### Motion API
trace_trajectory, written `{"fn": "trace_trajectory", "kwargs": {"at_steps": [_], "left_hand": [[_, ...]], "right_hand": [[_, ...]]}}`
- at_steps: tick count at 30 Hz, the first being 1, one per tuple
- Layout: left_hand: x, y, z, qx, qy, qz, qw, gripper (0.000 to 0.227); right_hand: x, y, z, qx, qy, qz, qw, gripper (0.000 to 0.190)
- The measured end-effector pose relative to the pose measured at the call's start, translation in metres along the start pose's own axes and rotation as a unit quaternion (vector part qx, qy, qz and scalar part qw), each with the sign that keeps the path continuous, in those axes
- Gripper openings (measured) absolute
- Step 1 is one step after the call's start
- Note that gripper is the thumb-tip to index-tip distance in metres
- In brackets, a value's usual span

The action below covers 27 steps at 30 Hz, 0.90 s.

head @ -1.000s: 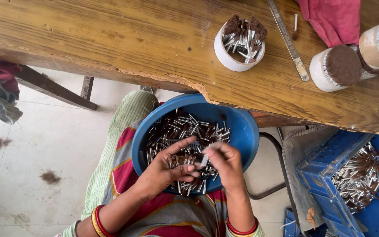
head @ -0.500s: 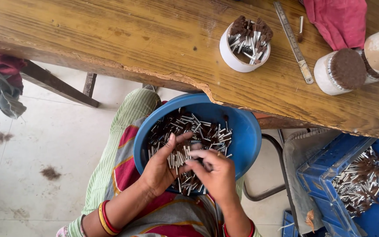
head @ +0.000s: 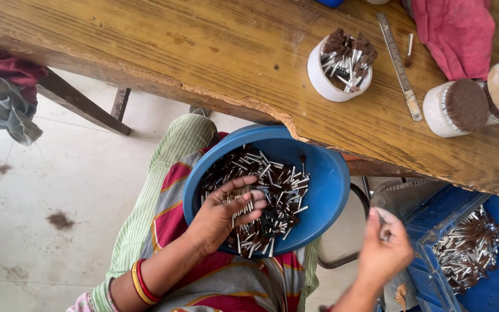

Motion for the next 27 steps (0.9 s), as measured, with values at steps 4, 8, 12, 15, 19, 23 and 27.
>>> {"fn": "trace_trajectory", "kwargs": {"at_steps": [4, 8, 12, 15, 19, 23, 27], "left_hand": [[0.001, 0.001, 0.001, 0.061, -0.009, 0.022, 0.998, 0.047], [-0.011, 0.014, 0.007, 0.152, -0.010, 0.066, 0.986, 0.063], [-0.019, 0.027, -0.002, 0.199, 0.032, 0.133, 0.970, 0.083], [-0.020, 0.025, -0.001, 0.178, 0.025, 0.150, 0.972, 0.084], [-0.018, 0.024, -0.002, 0.166, 0.010, 0.151, 0.974, 0.082], [-0.013, 0.026, 0.001, 0.182, 0.020, 0.158, 0.970, 0.084], [-0.016, 0.022, 0.003, 0.157, 0.015, 0.169, 0.973, 0.086]], "right_hand": [[0.001, -0.004, -0.040, -0.059, -0.045, 0.002, 0.997, 0.019], [-0.041, 0.030, 0.003, 0.249, 0.055, 0.132, 0.958, 0.012], [-0.078, 0.095, 0.067, 0.309, 0.038, 0.489, 0.815, 0.026], [-0.082, 0.114, 0.061, 0.441, 0.093, 0.444, 0.774, 0.010], [-0.078, 0.126, 0.036, 0.653, 0.238, 0.352, 0.627, 0.027], [-0.086, 0.123, 0.042, 0.452, 0.141, 0.445, 0.760, 0.010], [-0.083, 0.136, 0.032, 0.485, 0.245, 0.447, 0.711, 0.022]]}}
Point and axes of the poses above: each hand's wrist, its own x-axis towards the middle knuckle, its own y-axis out of the palm, z = x × y, the point moved 6 cm from there along x, towards the middle knuckle, and after that the axes turned 6 degrees about -z, right-handed, at the moved point
